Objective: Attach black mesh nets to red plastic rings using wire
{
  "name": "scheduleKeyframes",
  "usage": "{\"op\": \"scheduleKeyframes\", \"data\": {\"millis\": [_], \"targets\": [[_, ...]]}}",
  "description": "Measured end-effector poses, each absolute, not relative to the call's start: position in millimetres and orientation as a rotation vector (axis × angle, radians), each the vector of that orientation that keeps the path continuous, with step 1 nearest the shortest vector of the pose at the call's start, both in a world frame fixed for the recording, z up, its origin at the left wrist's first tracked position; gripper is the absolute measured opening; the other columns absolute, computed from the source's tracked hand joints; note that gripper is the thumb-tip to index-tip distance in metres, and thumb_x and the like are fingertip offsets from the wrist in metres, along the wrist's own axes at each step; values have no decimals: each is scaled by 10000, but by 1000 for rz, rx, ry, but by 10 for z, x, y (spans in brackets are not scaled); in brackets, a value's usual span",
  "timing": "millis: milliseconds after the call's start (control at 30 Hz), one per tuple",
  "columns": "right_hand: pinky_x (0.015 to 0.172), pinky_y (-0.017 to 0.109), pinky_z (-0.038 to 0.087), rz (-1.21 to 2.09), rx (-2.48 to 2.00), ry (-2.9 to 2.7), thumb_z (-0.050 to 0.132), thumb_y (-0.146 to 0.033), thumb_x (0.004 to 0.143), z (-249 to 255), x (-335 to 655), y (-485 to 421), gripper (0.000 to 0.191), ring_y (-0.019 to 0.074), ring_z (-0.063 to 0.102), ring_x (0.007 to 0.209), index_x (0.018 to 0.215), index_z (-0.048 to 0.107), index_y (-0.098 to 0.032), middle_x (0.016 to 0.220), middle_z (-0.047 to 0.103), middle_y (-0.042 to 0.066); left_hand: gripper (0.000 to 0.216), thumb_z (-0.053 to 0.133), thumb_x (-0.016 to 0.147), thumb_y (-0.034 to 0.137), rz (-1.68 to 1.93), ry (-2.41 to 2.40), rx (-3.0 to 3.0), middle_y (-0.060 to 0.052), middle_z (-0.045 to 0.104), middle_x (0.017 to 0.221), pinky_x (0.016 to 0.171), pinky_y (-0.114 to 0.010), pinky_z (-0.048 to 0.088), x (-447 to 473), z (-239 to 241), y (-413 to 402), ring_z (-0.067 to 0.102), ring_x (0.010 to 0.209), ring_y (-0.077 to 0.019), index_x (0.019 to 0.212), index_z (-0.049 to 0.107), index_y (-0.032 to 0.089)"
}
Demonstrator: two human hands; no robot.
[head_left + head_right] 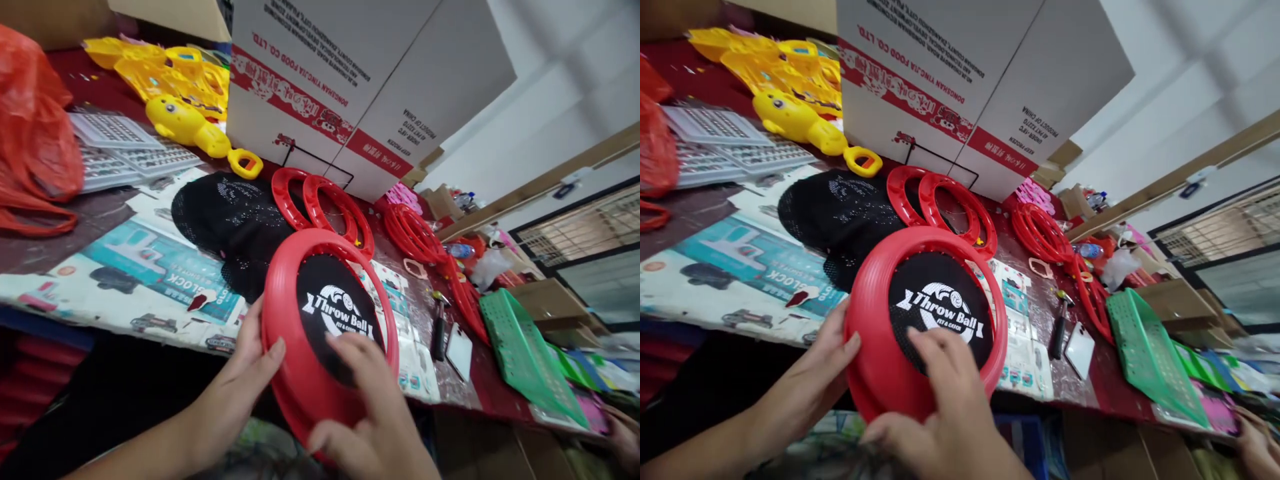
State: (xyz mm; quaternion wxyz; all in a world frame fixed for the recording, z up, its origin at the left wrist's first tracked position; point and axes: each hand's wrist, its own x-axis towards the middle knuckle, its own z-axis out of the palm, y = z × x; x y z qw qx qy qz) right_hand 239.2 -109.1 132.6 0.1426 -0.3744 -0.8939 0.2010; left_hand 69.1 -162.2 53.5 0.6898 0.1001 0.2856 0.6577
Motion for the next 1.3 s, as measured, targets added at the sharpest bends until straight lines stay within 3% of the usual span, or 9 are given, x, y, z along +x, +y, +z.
{"op": "scheduleKeyframes", "data": {"millis": [100, 200, 367, 533, 700, 833, 1067, 1300], "targets": [[955, 341, 500, 519, -1136, -2656, 732, -527, 716, 1391, 2146, -1236, 782, 240, 596, 1082, 1359, 492, -151, 1181, 612, 131, 753, 595, 891, 339, 1379, 505, 357, 30, 365, 1533, 1130, -314, 338, 750, 525, -1628, 329, 1404, -196, 1467, 125, 455], [887, 352, 532, 500, -1233, -2634, 716, -524, 735, 1427, 2162, -1176, 717, 233, 632, 994, 1313, 543, -137, 1100, 663, 120, 787, 600, 890, 294, 1370, 466, 422, 12, 344, 1544, 1120, -344, 362, 777, 534, -1595, 365, 1386, -215, 1469, 93, 462], [920, 352, 513, 352, -1271, -2348, 708, -360, 793, 1600, 2502, -1185, 464, 210, 636, 1003, 1231, 612, -240, 1117, 678, 67, 826, 607, 881, 264, 1388, 400, 529, -18, 348, 1539, 1059, -370, 449, 848, 623, -1573, 431, 1343, -248, 1471, 64, 460], [921, 373, 519, 508, -1252, -1954, 718, -427, 775, 1704, 2735, -1424, 432, 233, 633, 1048, 1188, 649, -317, 1170, 661, 51, 787, 584, 884, 253, 1448, 490, 753, -20, 325, 1547, 1002, -410, 510, 929, 756, -1666, 488, 1296, -284, 1467, 103, 471], [922, 367, 531, 517, -1209, -1796, 702, -459, 774, 1470, 2789, -1611, 457, 240, 614, 1109, 1207, 641, -327, 1217, 635, 62, 786, 678, 806, 193, 1609, 552, 819, -19, 478, 1437, 939, -367, 557, 979, 846, -1602, 591, 1180, -257, 1424, 263, 444], [923, 401, 536, 500, -1190, -1894, 687, -432, 796, 1212, 2807, -1647, 457, 241, 632, 1070, 1239, 623, -338, 1178, 650, 78, 1007, 782, 687, 128, 1685, 600, 799, -46, 569, 1328, 852, -345, 598, 946, 931, -1496, 647, 1069, -255, 1444, 198, 442], [967, 433, 513, 562, -1075, -1855, 741, -329, 767, 1008, 2793, -1511, 475, 229, 632, 1099, 1218, 615, -403, 1181, 669, 50, 867, 698, 790, 156, 1571, 567, 848, 6, 468, 1407, 858, -361, 597, 900, 953, -1466, 621, 1102, -232, 1398, 206, 531], [944, 405, 512, 707, -1036, -1933, 751, -337, 756, 1023, 2860, -1403, 450, 214, 633, 1084, 1186, 630, -392, 1163, 673, 47, 844, 707, 799, 198, 1518, 560, 847, 1, 416, 1444, 863, -348, 594, 892, 889, -1419, 618, 1099, -220, 1393, 208, 531]]}}
